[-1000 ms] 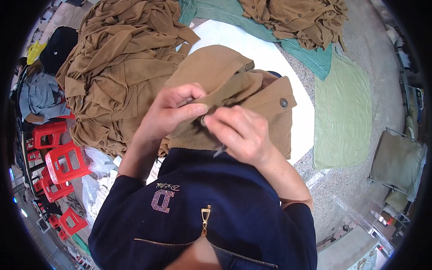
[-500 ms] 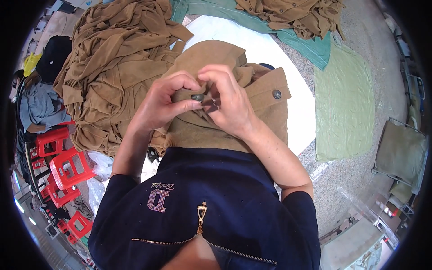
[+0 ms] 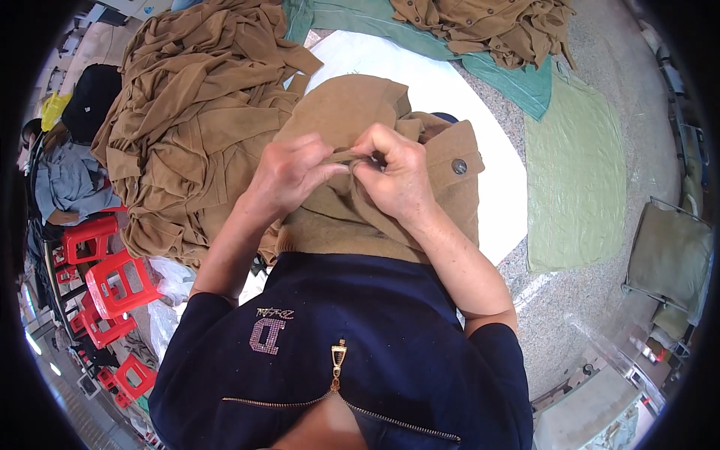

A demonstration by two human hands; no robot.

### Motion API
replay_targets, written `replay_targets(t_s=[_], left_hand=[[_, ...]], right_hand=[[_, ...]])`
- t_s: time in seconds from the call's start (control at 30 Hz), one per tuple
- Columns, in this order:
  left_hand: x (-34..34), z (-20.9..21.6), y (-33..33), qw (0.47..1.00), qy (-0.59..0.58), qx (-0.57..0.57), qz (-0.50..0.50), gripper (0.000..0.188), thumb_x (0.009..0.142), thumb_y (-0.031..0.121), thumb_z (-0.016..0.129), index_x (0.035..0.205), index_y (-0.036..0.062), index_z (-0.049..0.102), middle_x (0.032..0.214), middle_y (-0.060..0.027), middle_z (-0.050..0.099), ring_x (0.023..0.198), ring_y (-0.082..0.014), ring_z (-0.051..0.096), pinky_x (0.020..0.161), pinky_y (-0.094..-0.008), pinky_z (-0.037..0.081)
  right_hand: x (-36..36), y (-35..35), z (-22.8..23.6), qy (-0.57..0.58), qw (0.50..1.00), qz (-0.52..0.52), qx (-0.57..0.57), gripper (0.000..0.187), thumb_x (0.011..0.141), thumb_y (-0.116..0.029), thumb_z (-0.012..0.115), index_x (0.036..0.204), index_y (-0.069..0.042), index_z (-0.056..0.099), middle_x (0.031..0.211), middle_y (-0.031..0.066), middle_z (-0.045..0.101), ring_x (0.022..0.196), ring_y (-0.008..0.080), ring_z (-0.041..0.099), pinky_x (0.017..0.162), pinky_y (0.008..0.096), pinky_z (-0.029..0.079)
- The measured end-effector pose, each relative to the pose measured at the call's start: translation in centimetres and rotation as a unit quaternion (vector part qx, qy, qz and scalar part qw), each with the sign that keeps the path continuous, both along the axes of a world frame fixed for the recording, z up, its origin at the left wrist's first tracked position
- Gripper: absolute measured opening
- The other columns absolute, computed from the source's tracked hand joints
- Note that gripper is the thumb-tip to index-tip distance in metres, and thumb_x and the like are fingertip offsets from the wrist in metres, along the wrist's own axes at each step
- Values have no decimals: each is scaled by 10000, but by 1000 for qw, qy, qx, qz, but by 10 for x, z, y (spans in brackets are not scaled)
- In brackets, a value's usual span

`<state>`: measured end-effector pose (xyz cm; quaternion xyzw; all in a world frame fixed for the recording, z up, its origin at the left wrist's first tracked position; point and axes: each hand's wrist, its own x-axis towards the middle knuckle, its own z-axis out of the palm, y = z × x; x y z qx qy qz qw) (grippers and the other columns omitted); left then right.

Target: Trimming loose threads and inspecting buttons on several brown knitted jackets in a factory setting.

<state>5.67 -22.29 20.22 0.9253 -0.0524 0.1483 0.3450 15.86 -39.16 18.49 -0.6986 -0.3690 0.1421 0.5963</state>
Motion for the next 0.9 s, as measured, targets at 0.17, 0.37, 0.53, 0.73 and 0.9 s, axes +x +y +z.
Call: replay_targets(t_s=[0.17,0.37,0.53,0.73,0.9], left_hand=[[6,-14,-7,998,-49,26,42,274,799,204,729,729,29,529,695,-116,518,613,-314,557,534,-401,433],[2,-17,7,992,87,-37,88,252,832,263,695,771,37,600,740,-129,594,695,-344,597,613,-419,464],[-51,-55,68,934,316,-156,58,258,790,234,730,910,18,655,711,-90,581,678,-211,572,670,-332,460],[-76,-49,83,842,320,-419,117,149,857,135,701,914,3,664,773,26,594,756,-88,537,719,-250,432],[-67,-18,77,815,282,-495,102,130,850,84,711,793,61,597,712,68,520,667,-33,475,612,-195,379]], right_hand=[[-7,3,-5,-67,997,-31,-6,165,707,60,668,776,-19,539,719,73,562,612,225,575,546,330,462],[-3,-11,-6,-106,989,-6,-107,295,749,15,657,1008,-41,525,1033,127,513,856,300,603,717,388,502],[1,-53,-25,-72,947,119,-291,202,792,-81,666,953,-22,559,994,102,540,953,286,574,808,382,483],[10,-56,-18,-141,921,50,-359,160,756,7,624,911,7,588,1013,148,570,1028,325,554,852,423,484],[20,-61,0,-180,946,-20,-269,202,728,61,637,908,-16,589,884,138,603,883,351,605,751,420,488]])
